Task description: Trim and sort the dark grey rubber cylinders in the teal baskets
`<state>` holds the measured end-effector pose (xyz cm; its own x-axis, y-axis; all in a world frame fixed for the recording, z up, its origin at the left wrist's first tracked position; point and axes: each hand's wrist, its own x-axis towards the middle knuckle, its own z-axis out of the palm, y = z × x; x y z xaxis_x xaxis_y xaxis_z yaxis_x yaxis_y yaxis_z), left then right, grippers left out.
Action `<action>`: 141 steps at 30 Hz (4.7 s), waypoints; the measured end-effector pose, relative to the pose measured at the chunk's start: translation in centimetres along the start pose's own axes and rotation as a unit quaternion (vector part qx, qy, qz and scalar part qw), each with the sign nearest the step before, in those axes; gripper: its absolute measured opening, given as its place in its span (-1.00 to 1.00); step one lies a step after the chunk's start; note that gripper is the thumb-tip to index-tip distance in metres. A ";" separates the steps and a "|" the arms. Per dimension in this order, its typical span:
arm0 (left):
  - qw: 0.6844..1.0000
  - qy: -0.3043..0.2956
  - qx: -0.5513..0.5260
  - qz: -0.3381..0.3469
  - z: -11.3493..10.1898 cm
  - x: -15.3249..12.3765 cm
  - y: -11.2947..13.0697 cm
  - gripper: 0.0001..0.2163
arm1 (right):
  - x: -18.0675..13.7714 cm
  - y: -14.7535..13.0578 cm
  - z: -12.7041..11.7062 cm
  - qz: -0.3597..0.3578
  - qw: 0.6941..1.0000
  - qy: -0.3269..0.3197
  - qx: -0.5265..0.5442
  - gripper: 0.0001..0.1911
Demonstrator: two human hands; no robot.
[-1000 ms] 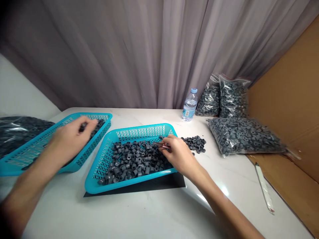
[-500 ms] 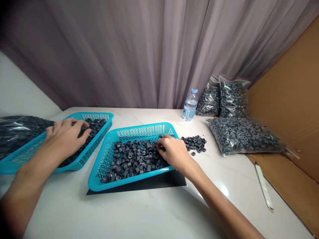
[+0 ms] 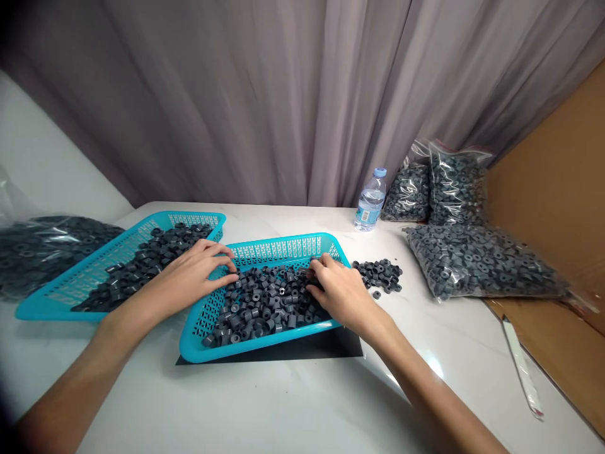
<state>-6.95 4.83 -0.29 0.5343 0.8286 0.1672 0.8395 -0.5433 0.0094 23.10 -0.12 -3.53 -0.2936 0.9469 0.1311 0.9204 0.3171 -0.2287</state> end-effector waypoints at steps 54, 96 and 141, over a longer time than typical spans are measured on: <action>0.992 -0.010 -0.118 -0.032 -2.2 0.3 1.4 -0.82 | -0.4 -0.1 0.8 0.057 0.998 0.034 -0.004 -0.85; 0.636 -0.144 -0.747 -0.126 0.2 0.2 10.0 -0.67 | -1.9 -2.1 -0.6 0.013 0.896 0.104 0.432 -0.84; 0.988 0.006 -0.146 -0.055 -4.3 3.0 0.8 -0.66 | -1.4 1.9 1.1 0.150 0.960 0.198 0.126 -0.83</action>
<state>-5.10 6.34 4.50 0.4390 0.8841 0.1601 0.8272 -0.4673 0.3120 24.98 -0.78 -5.21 0.1423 0.9190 0.3676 0.8420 0.0828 -0.5331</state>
